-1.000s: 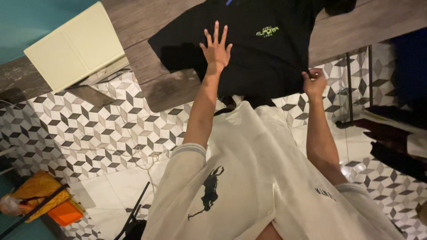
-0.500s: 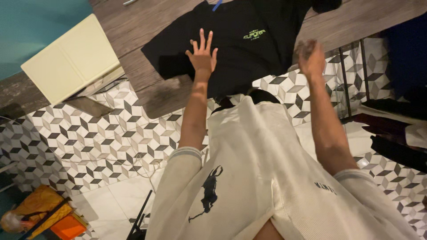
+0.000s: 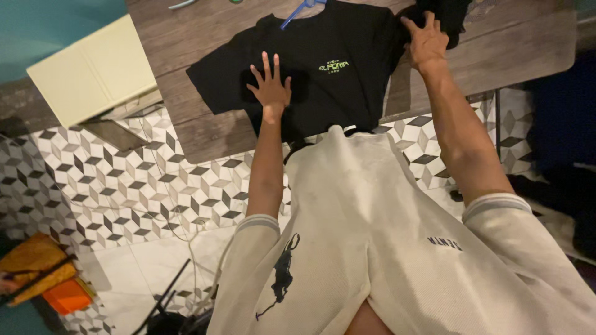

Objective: The person hangs three black t-shirts on a clothes rack. They smooth each shirt on a table, place a hanger inside, and hang it on the rack.

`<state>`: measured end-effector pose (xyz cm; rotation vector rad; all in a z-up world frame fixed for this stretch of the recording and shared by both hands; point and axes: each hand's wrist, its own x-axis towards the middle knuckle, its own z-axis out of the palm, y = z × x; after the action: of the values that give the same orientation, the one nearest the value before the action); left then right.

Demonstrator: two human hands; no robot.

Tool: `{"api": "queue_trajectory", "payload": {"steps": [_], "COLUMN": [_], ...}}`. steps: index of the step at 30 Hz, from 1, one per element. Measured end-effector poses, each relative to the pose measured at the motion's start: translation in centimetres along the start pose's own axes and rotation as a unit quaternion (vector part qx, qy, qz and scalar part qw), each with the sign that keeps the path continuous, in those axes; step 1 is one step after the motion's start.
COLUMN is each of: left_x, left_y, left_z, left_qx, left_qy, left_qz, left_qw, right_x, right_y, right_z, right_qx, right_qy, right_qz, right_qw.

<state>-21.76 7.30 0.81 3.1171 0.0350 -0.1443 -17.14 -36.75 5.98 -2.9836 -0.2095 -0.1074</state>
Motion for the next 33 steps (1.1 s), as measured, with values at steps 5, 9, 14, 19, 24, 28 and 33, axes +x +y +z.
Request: {"api": "queue_trajectory", "payload": {"steps": [5, 9, 14, 19, 24, 28, 33], "left_x": [0.5, 1.0, 1.0, 1.3, 1.3, 1.3, 1.6], "left_y": [0.7, 1.7, 2.8, 2.9, 2.8, 2.0, 1.8], "left_z": [-1.1, -2.7, -3.8, -4.4, -4.1, -3.7, -2.4], "left_qx": [0.007, -0.01, -0.015, -0.039, -0.051, -0.072, -0.083], "left_qy": [-0.091, -0.152, -0.174, -0.187, -0.184, -0.181, -0.024], "left_qz": [-0.03, -0.061, -0.085, -0.09, -0.098, -0.076, -0.046], "left_qw": [0.995, 0.986, 0.981, 0.977, 0.977, 0.978, 0.995], "right_x": [0.4, -0.6, -5.0, -8.4, -7.4, -3.7, -0.5], "right_y": [2.3, 3.1, 5.4, 6.7, 1.8, -2.6, -6.4], "right_z": [-1.1, -4.0, -5.2, -4.8, -5.3, -4.4, -0.1], "right_qx": [0.061, 0.165, 0.228, 0.125, 0.147, 0.196, 0.163], "right_qy": [-0.01, 0.053, 0.075, 0.068, 0.028, 0.029, -0.085], "right_qz": [-0.028, -0.03, 0.057, 0.036, 0.12, 0.071, 0.057], "right_qw": [0.998, 0.984, 0.969, 0.989, 0.981, 0.978, 0.981]}}
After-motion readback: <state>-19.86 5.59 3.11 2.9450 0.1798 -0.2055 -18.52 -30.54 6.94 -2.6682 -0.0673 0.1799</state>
